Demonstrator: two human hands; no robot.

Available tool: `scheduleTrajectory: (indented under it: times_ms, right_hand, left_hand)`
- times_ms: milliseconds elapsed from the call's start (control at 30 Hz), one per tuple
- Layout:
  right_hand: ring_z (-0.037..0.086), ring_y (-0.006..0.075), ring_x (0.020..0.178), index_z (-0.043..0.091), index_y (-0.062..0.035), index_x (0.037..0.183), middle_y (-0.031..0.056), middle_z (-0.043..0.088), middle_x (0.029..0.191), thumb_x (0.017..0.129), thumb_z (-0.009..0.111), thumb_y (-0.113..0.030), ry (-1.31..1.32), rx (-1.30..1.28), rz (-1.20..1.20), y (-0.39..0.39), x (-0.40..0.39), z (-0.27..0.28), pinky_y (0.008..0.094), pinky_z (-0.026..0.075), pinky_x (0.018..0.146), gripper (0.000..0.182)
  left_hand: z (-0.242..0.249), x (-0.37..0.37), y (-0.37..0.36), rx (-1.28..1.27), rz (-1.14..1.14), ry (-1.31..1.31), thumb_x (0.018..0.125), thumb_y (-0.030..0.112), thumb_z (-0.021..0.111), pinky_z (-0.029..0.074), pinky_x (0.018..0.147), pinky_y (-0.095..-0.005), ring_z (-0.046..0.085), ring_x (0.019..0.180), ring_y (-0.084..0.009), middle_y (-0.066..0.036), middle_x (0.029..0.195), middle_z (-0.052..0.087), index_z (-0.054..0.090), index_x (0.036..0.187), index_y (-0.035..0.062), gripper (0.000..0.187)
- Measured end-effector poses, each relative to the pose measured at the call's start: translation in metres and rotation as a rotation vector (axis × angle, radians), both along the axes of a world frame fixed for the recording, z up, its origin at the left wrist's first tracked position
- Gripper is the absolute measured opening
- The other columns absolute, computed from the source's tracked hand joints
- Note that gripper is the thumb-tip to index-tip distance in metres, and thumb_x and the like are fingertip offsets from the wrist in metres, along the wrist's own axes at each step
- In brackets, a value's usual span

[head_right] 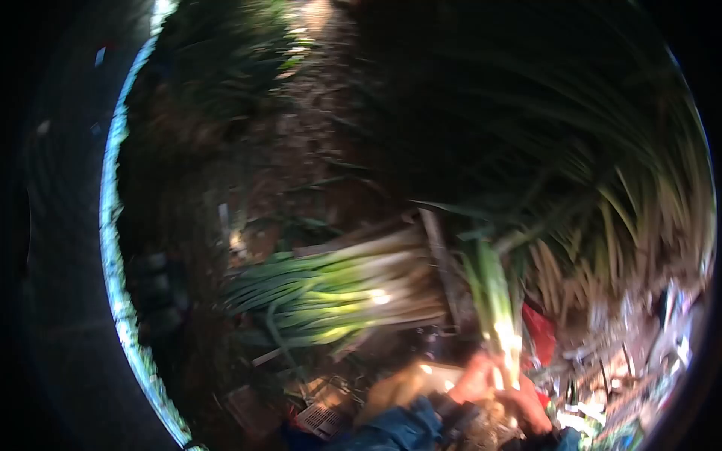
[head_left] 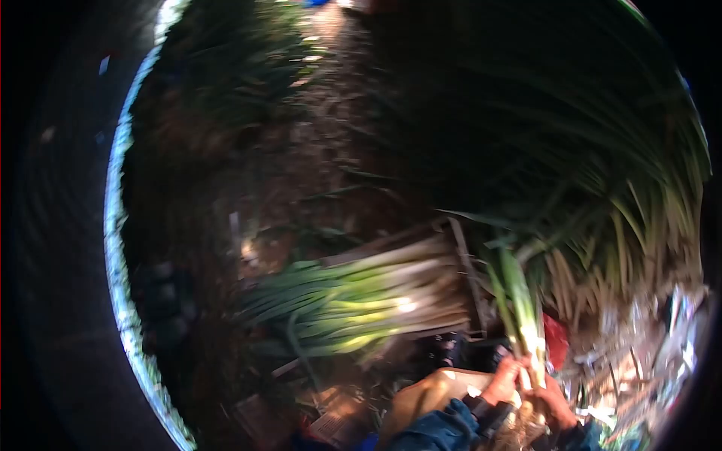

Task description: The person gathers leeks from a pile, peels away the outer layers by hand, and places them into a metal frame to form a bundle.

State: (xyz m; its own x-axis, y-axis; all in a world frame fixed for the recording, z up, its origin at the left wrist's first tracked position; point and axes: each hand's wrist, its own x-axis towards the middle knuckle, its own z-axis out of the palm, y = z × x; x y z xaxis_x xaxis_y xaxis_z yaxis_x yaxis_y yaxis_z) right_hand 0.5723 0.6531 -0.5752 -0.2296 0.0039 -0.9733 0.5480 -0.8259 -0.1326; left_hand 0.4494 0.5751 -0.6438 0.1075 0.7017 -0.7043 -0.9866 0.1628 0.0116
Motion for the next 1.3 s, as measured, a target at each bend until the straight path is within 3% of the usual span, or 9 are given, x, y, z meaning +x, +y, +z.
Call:
scheduleTrajectory:
  times_ms: [67, 167, 233, 300, 400, 733, 1000, 1133, 1300]
  right_hand:
    - [0.057, 0.0216, 0.104, 0.042, -0.003, 0.136, 0.0162, 0.057, 0.12, 0.08, 0.061, -0.034, 0.388, 0.182, 0.086, 0.036, -0.037, 0.096, 0.0286, 0.046, 0.087, 0.067]
    - [0.056, 0.0224, 0.105, 0.041, -0.0027, 0.136, 0.0164, 0.055, 0.12, 0.081, 0.06, -0.034, 0.372, 0.278, 0.27, 0.037, -0.057, 0.143, 0.0298, 0.045, 0.088, 0.066]
    - [0.055, 0.023, 0.105, 0.04, -0.0025, 0.136, 0.0166, 0.054, 0.121, 0.082, 0.06, -0.034, 0.384, 0.332, 0.363, 0.041, -0.072, 0.169, 0.0305, 0.044, 0.088, 0.066]
    - [0.055, 0.0235, 0.106, 0.04, -0.0023, 0.136, 0.0167, 0.054, 0.121, 0.083, 0.06, -0.034, 0.405, 0.383, 0.459, 0.044, -0.092, 0.192, 0.0313, 0.043, 0.089, 0.065]
    - [0.054, 0.0243, 0.107, 0.038, -0.002, 0.136, 0.017, 0.052, 0.122, 0.084, 0.059, -0.034, 0.427, 0.457, 0.558, 0.05, -0.121, 0.225, 0.0325, 0.042, 0.09, 0.064]
    - [0.05, 0.0269, 0.111, 0.035, -0.001, 0.136, 0.0177, 0.048, 0.125, 0.087, 0.058, -0.034, 0.46, 0.573, 0.766, 0.061, -0.149, 0.29, 0.0363, 0.038, 0.093, 0.062]
    - [0.048, 0.029, 0.113, 0.032, -0.0002, 0.135, 0.0183, 0.045, 0.127, 0.09, 0.056, -0.033, 0.616, 0.566, 0.765, 0.063, -0.019, 0.298, 0.0394, 0.035, 0.096, 0.061]
    - [0.065, 0.0287, 0.07, 0.055, -0.0021, 0.105, 0.0181, 0.062, 0.086, 0.093, 0.052, -0.038, 0.257, 0.722, 1.109, 0.036, -0.027, 0.263, 0.0395, 0.05, 0.059, 0.038]
    - [0.057, 0.0389, 0.055, 0.056, -0.0061, 0.083, 0.016, 0.053, 0.056, 0.091, 0.057, -0.031, 0.046, 0.934, 1.052, 0.032, -0.01, 0.283, 0.0456, 0.042, 0.05, 0.026]
  left_hand:
    - [0.015, 0.016, -0.004, -0.098, -0.039, 0.07, 0.09, 0.018, 0.06, 0.053, 0.076, -0.0329, 0.063, 0.086, -0.0166, -0.007, 0.098, 0.063, 0.056, 0.114, 0.0046, 0.027]
    - [0.056, 0.021, 0.005, 0.05, -0.004, 0.179, 0.091, 0.026, 0.058, 0.052, 0.074, -0.034, 0.061, 0.086, -0.0155, -0.005, 0.095, 0.061, 0.051, 0.118, 0.0071, 0.033]
    - [0.103, 0.019, 0.023, -0.291, -0.19, 0.125, 0.092, 0.029, 0.057, 0.051, 0.072, -0.0368, 0.06, 0.085, -0.0151, -0.004, 0.094, 0.06, 0.048, 0.121, 0.0098, 0.037]
    - [0.14, 0.011, 0.03, -0.095, -0.254, 0.2, 0.089, 0.033, 0.058, 0.05, 0.064, -0.0261, 0.061, 0.076, -0.0137, -0.004, 0.082, 0.064, 0.052, 0.117, 0.0087, 0.038]
    - [0.173, -0.001, 0.038, 0.071, -0.229, 0.199, 0.089, 0.029, 0.057, 0.05, 0.066, -0.0269, 0.061, 0.077, -0.0143, -0.005, 0.084, 0.063, 0.051, 0.117, 0.0086, 0.036]
    - [0.23, -0.053, 0.042, 0.177, -0.021, 0.156, 0.089, 0.013, 0.053, 0.051, 0.072, -0.0298, 0.062, 0.083, -0.0164, -0.005, 0.089, 0.062, 0.049, 0.119, 0.0083, 0.031]
    - [0.228, -0.023, 0.016, 0.105, 0.108, -0.121, 0.089, 0.001, 0.05, 0.052, 0.077, -0.0322, 0.062, 0.087, -0.0181, -0.006, 0.093, 0.061, 0.048, 0.12, 0.008, 0.032]
    - [0.21, -0.008, -0.004, -0.072, 0.156, -0.155, 0.089, -0.001, 0.05, 0.052, 0.083, -0.0349, 0.062, 0.09, -0.0203, -0.007, 0.097, 0.06, 0.047, 0.12, 0.0078, 0.032]
    - [0.2, 0.026, 0.002, -0.062, 0.152, -0.134, 0.091, 0.005, 0.053, 0.053, 0.081, -0.0365, 0.061, 0.091, -0.022, -0.008, 0.1, 0.059, 0.045, 0.118, 0.0087, 0.029]
